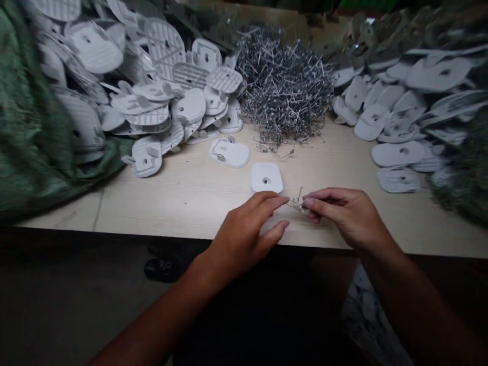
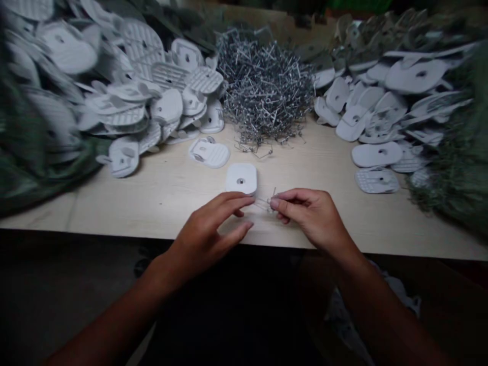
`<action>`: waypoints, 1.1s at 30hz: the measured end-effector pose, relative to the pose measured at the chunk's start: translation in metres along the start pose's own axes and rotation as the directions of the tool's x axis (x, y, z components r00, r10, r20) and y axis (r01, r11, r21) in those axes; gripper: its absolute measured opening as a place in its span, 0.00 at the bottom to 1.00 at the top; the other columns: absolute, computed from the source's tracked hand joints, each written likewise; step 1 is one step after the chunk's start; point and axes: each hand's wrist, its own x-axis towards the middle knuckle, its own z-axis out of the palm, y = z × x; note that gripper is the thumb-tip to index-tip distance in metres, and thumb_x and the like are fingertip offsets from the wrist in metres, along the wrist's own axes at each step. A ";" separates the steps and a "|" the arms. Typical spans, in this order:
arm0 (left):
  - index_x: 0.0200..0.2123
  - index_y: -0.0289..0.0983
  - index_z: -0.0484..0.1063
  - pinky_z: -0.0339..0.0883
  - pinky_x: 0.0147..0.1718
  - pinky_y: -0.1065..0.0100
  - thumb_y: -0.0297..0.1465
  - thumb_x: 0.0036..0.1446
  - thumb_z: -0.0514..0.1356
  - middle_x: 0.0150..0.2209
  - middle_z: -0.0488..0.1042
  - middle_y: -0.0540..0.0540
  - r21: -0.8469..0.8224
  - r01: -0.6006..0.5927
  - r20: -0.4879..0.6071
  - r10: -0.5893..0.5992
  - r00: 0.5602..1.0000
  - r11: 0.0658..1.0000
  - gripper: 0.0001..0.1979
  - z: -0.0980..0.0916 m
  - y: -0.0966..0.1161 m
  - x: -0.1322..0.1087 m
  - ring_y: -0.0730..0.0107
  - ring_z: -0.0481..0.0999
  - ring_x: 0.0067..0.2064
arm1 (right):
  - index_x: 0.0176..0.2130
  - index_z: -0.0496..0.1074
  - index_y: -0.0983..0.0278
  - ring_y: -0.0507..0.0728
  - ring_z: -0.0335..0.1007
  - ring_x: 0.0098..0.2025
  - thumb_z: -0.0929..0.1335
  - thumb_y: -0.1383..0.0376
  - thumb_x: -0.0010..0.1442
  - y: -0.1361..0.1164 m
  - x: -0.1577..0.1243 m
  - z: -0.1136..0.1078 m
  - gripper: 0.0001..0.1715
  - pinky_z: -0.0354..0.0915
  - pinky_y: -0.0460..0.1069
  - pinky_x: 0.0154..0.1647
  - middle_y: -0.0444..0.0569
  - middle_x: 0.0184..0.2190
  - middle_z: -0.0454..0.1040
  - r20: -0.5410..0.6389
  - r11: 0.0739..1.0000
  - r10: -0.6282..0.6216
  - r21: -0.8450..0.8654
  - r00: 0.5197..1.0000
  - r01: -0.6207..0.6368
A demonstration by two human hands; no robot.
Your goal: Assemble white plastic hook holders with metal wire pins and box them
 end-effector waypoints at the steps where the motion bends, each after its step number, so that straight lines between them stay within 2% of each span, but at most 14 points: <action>1: 0.60 0.40 0.76 0.78 0.58 0.57 0.29 0.71 0.64 0.59 0.80 0.39 0.005 -0.008 0.039 0.008 0.999 1.000 0.16 0.005 -0.001 0.000 0.58 0.82 0.58 | 0.36 0.87 0.62 0.54 0.76 0.27 0.84 0.53 0.54 0.001 -0.006 0.006 0.17 0.72 0.47 0.30 0.48 0.27 0.82 0.041 0.998 0.034 0.048 0.999 -0.036; 3: 0.54 0.39 0.79 0.79 0.54 0.58 0.29 0.74 0.60 0.52 0.83 0.41 0.009 -0.011 0.117 0.010 0.993 1.000 0.10 0.012 -0.004 -0.003 0.60 0.84 0.53 | 0.35 0.86 0.63 0.53 0.76 0.26 0.85 0.53 0.53 0.004 -0.015 0.019 0.18 0.72 0.47 0.29 0.48 0.27 0.82 0.104 0.983 0.101 0.145 0.990 -0.115; 5: 0.50 0.38 0.80 0.79 0.50 0.59 0.30 0.75 0.58 0.48 0.84 0.43 0.021 0.002 0.196 -0.006 0.980 1.000 0.10 0.012 -0.007 -0.005 0.60 0.84 0.49 | 0.34 0.86 0.63 0.53 0.75 0.25 0.85 0.53 0.51 0.008 -0.020 0.029 0.18 0.72 0.47 0.27 0.48 0.26 0.81 0.134 0.959 0.156 0.218 0.979 -0.183; 8: 0.49 0.39 0.80 0.78 0.50 0.58 0.30 0.75 0.56 0.48 0.84 0.42 0.041 0.043 0.291 -0.053 0.955 0.998 0.11 0.009 -0.011 -0.009 0.58 0.84 0.50 | 0.33 0.85 0.63 0.53 0.74 0.24 0.85 0.52 0.51 0.010 -0.020 0.041 0.19 0.73 0.47 0.27 0.48 0.24 0.80 0.151 0.939 0.199 0.255 0.968 -0.233; 10: 0.49 0.41 0.81 0.77 0.52 0.58 0.31 0.74 0.57 0.48 0.85 0.43 0.000 0.089 0.301 -0.085 0.950 0.996 0.11 0.006 -0.015 -0.012 0.58 0.85 0.50 | 0.35 0.86 0.63 0.54 0.76 0.26 0.84 0.52 0.52 0.009 -0.019 0.044 0.19 0.74 0.49 0.28 0.49 0.26 0.81 0.141 0.951 0.185 0.224 0.972 -0.214; 12: 0.46 0.41 0.81 0.78 0.51 0.58 0.33 0.72 0.60 0.45 0.86 0.44 -0.104 0.213 0.232 -0.185 0.955 0.971 0.09 0.004 -0.021 -0.017 0.58 0.85 0.48 | 0.38 0.87 0.62 0.56 0.78 0.28 0.84 0.51 0.54 0.009 -0.019 0.042 0.19 0.76 0.50 0.30 0.50 0.28 0.83 0.065 0.977 0.131 0.160 0.989 -0.140; 14: 0.44 0.39 0.81 0.79 0.48 0.59 0.35 0.71 0.63 0.41 0.86 0.44 -0.300 0.396 0.161 -0.363 0.918 0.868 0.08 0.004 -0.026 -0.023 0.60 0.86 0.44 | 0.40 0.87 0.60 0.58 0.79 0.30 0.82 0.51 0.56 0.009 -0.020 0.037 0.18 0.77 0.51 0.30 0.50 0.30 0.84 -0.039 0.995 0.062 0.077 0.997 -0.059; 16: 0.42 0.37 0.80 0.81 0.46 0.60 0.37 0.70 0.65 0.39 0.87 0.43 -0.521 0.519 0.150 -0.526 0.837 0.678 0.09 0.006 -0.030 -0.029 0.61 0.87 0.41 | 0.40 0.87 0.60 0.57 0.79 0.30 0.82 0.50 0.57 0.012 -0.021 0.032 0.18 0.75 0.50 0.29 0.50 0.30 0.83 -0.078 1.000 0.031 0.008 0.996 -0.031; 19: 0.42 0.36 0.78 0.82 0.48 0.59 0.39 0.67 0.68 0.40 0.87 0.42 -0.709 0.538 0.163 -0.636 0.754 0.456 0.12 0.011 -0.034 -0.035 0.62 0.88 0.39 | 0.40 0.88 0.61 0.56 0.77 0.29 0.81 0.49 0.57 0.016 -0.023 0.033 0.20 0.73 0.48 0.27 0.51 0.30 0.84 0.040 0.995 0.102 -0.010 0.994 -0.101; 22: 0.43 0.35 0.78 0.81 0.49 0.60 0.41 0.65 0.70 0.41 0.87 0.42 -0.751 0.536 0.196 -0.645 0.739 0.386 0.14 0.017 -0.037 -0.035 0.62 0.88 0.40 | 0.42 0.88 0.61 0.55 0.78 0.30 0.81 0.49 0.56 0.019 -0.023 0.045 0.21 0.75 0.49 0.31 0.52 0.33 0.85 0.197 0.978 0.181 0.065 0.964 -0.197; 24: 0.43 0.35 0.78 0.81 0.48 0.61 0.41 0.65 0.70 0.42 0.87 0.42 -0.754 0.534 0.205 -0.635 0.745 0.384 0.14 0.021 -0.039 -0.034 0.63 0.88 0.40 | 0.42 0.87 0.62 0.55 0.79 0.31 0.82 0.49 0.55 0.022 -0.021 0.056 0.22 0.77 0.50 0.33 0.52 0.33 0.85 0.206 0.968 0.187 0.130 0.961 -0.216; 26: 0.43 0.35 0.78 0.81 0.46 0.62 0.41 0.66 0.70 0.43 0.87 0.41 -0.744 0.529 0.195 -0.625 0.756 0.408 0.14 0.022 -0.041 -0.032 0.63 0.88 0.40 | 0.41 0.87 0.62 0.55 0.79 0.30 0.82 0.48 0.54 0.024 -0.017 0.064 0.23 0.77 0.50 0.33 0.52 0.33 0.85 0.147 0.963 0.174 0.183 0.974 -0.200; 29: 0.42 0.35 0.79 0.80 0.44 0.64 0.41 0.66 0.69 0.43 0.87 0.41 -0.677 0.540 0.175 -0.603 0.778 0.500 0.14 0.019 -0.043 -0.029 0.64 0.88 0.39 | 0.41 0.86 0.63 0.55 0.80 0.31 0.83 0.48 0.54 0.027 -0.012 0.070 0.24 0.77 0.50 0.33 0.54 0.36 0.86 0.083 0.961 0.161 0.213 0.983 -0.175; 33: 0.40 0.35 0.79 0.76 0.34 0.70 0.39 0.67 0.68 0.36 0.84 0.45 -0.554 0.562 0.163 -0.582 0.797 0.615 0.12 0.014 -0.046 -0.026 0.69 0.85 0.32 | 0.42 0.86 0.64 0.55 0.80 0.31 0.83 0.48 0.54 0.030 -0.008 0.069 0.25 0.78 0.50 0.32 0.54 0.37 0.86 0.099 0.962 0.160 0.207 0.982 -0.177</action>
